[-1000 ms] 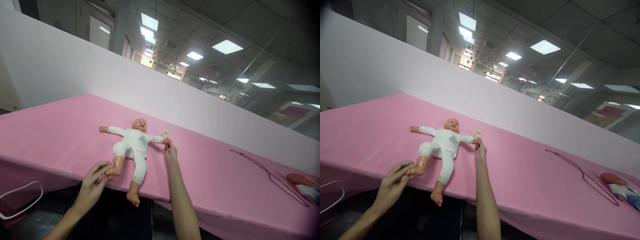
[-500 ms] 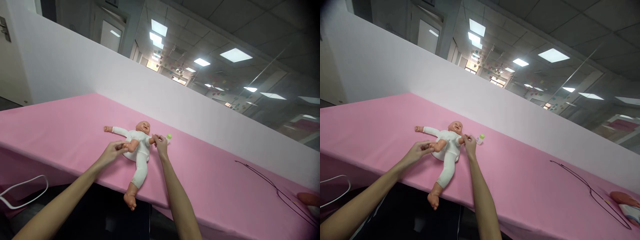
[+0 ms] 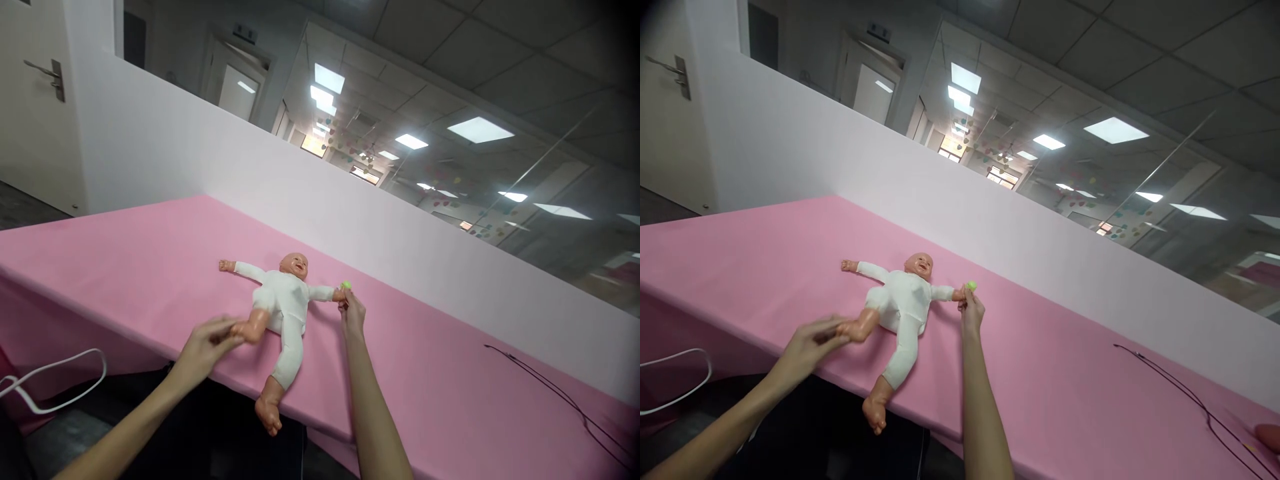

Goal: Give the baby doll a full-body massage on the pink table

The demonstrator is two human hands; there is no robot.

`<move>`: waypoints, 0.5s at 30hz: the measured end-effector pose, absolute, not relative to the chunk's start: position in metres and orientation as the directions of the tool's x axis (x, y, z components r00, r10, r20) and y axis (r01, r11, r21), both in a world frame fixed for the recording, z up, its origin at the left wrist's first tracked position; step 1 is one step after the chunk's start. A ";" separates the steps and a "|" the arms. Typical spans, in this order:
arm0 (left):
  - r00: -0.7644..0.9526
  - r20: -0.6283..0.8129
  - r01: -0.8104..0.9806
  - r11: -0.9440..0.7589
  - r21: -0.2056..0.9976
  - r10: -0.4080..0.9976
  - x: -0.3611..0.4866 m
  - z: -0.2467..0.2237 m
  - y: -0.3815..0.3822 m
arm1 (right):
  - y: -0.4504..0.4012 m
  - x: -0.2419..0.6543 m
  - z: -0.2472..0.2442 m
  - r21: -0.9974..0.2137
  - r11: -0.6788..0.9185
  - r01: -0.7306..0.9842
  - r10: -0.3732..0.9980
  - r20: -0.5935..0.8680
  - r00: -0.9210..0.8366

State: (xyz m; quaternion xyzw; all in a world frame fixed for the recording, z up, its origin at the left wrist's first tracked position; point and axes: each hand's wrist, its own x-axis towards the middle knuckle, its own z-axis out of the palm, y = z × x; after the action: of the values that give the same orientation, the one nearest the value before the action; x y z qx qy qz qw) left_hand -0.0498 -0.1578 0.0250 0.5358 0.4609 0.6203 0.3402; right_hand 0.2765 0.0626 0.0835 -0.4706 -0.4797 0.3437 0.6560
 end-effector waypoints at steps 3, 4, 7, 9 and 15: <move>-0.191 0.341 -0.058 -0.357 0.932 0.921 -0.040 0.053 -0.101 | 0.049 0.244 0.094 -0.876 0.445 0.189 0.887 0.460 0.042; -0.171 0.340 -0.074 -0.356 0.931 0.925 -0.036 0.058 -0.085 | 0.043 0.233 0.091 -0.861 0.454 0.230 0.890 0.451 -0.067; -0.129 0.336 -0.135 -0.352 0.926 0.933 -0.021 0.059 -0.057 | 0.028 0.206 0.074 -0.850 0.449 0.275 0.886 0.385 -0.258; -0.141 0.333 -0.158 -0.353 0.922 0.932 -0.015 0.053 -0.060 | 0.028 0.203 0.066 -0.875 0.419 0.244 0.903 0.373 -0.212; -0.164 0.356 0.014 -0.358 0.933 0.920 -0.023 0.015 -0.145 | 0.065 0.258 0.065 -0.932 0.349 0.094 0.874 0.360 0.327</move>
State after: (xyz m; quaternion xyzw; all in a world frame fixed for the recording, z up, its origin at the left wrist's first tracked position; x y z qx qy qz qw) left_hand -0.0231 -0.1453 0.0148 0.5359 0.4356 0.6261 0.3619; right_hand 0.2577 0.0645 0.0653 -0.4862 -0.4974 0.2984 0.6535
